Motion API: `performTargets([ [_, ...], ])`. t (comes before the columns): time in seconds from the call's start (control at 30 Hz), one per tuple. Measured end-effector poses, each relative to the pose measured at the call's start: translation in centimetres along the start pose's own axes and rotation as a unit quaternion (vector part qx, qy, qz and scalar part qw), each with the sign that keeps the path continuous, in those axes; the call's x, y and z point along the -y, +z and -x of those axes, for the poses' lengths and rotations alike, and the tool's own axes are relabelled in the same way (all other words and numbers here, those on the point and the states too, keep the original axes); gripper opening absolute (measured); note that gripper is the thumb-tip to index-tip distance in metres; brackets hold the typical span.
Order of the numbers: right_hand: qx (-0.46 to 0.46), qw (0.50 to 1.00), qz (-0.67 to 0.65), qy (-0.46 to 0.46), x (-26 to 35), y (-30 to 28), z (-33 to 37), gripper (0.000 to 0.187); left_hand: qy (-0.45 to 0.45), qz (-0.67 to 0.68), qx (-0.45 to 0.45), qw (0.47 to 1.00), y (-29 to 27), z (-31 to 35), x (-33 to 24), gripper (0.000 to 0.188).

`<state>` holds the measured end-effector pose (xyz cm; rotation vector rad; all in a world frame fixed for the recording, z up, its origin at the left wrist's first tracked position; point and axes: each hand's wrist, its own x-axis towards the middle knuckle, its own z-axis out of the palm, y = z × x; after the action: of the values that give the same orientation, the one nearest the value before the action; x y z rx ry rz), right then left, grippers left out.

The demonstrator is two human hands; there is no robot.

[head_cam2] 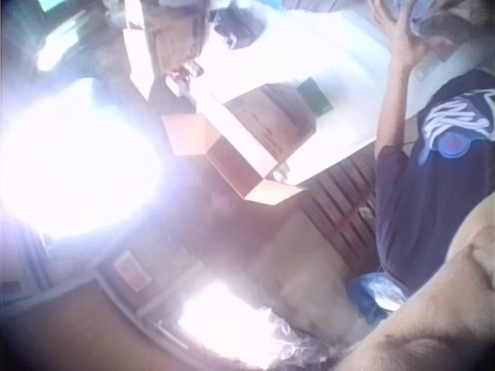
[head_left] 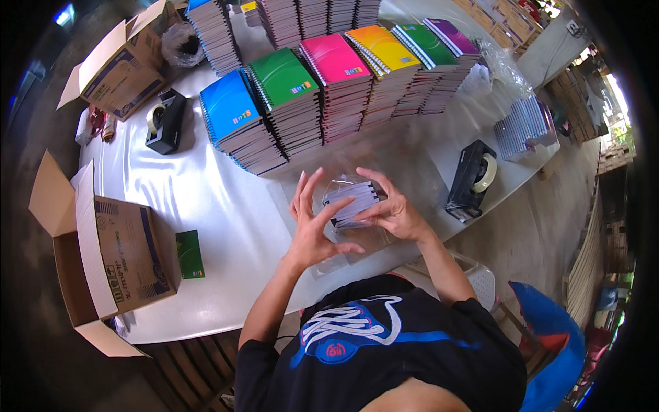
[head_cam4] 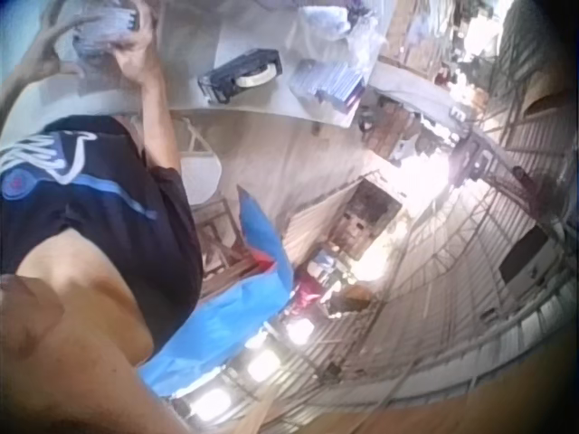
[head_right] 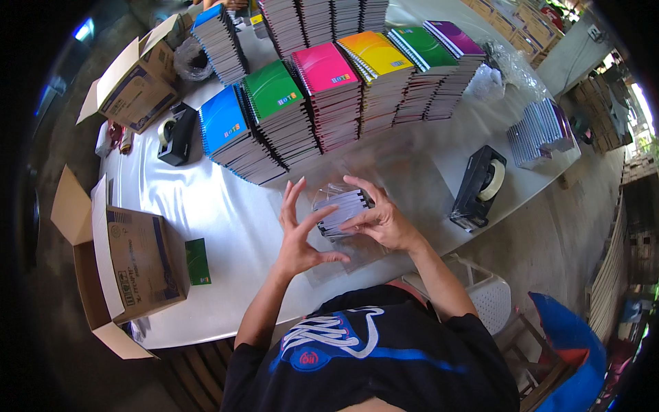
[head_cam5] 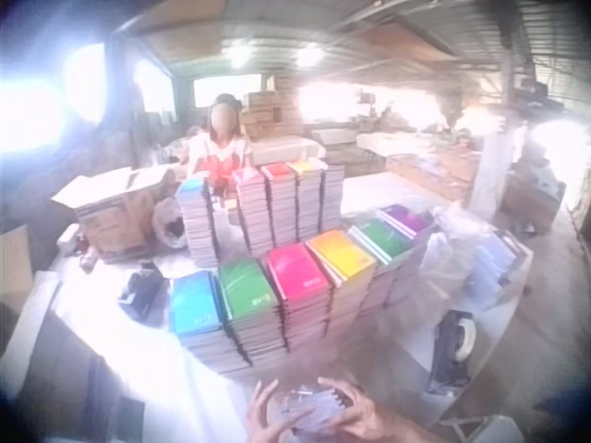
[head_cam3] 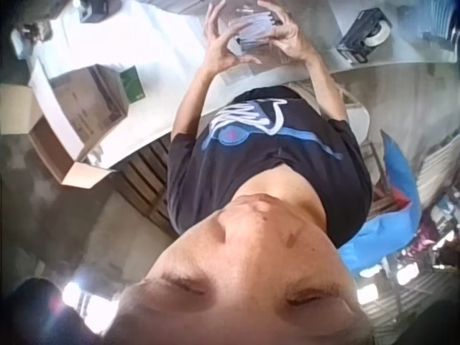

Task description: The person selects several spiral-bound notebooks from various stacks on a table and places them into a clear plastic bag. The person then seals the bag using adhesive tape from a dispenser.

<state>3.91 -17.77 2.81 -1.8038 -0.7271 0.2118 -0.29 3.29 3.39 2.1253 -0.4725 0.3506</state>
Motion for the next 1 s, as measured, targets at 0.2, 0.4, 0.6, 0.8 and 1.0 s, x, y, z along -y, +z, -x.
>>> performTargets([
  [0.2,0.01,0.997,-0.074,0.018,-0.5,0.5,-0.9,0.021,-0.064,0.026,0.03,0.997,1.9,0.8,1.8,0.041],
  [0.4,-0.156,0.978,-0.115,0.08,-0.4,0.7,-1.9,0.018,-0.068,0.142,-0.007,0.987,2.9,0.2,2.4,0.032],
  [0.6,0.032,0.998,0.055,0.01,-0.1,-0.1,-0.6,0.117,-0.157,0.113,-0.007,0.981,2.2,-2.2,2.0,0.027],
  [0.8,-0.069,0.951,-0.22,0.206,0.1,0.9,-2.2,0.113,-0.06,-0.063,-0.027,0.996,2.9,-2.4,2.3,0.053],
  [1.0,-0.047,0.924,-0.285,0.251,-0.5,0.4,-2.5,0.086,-0.271,0.263,0.043,0.925,1.3,-1.1,2.3,0.118],
])
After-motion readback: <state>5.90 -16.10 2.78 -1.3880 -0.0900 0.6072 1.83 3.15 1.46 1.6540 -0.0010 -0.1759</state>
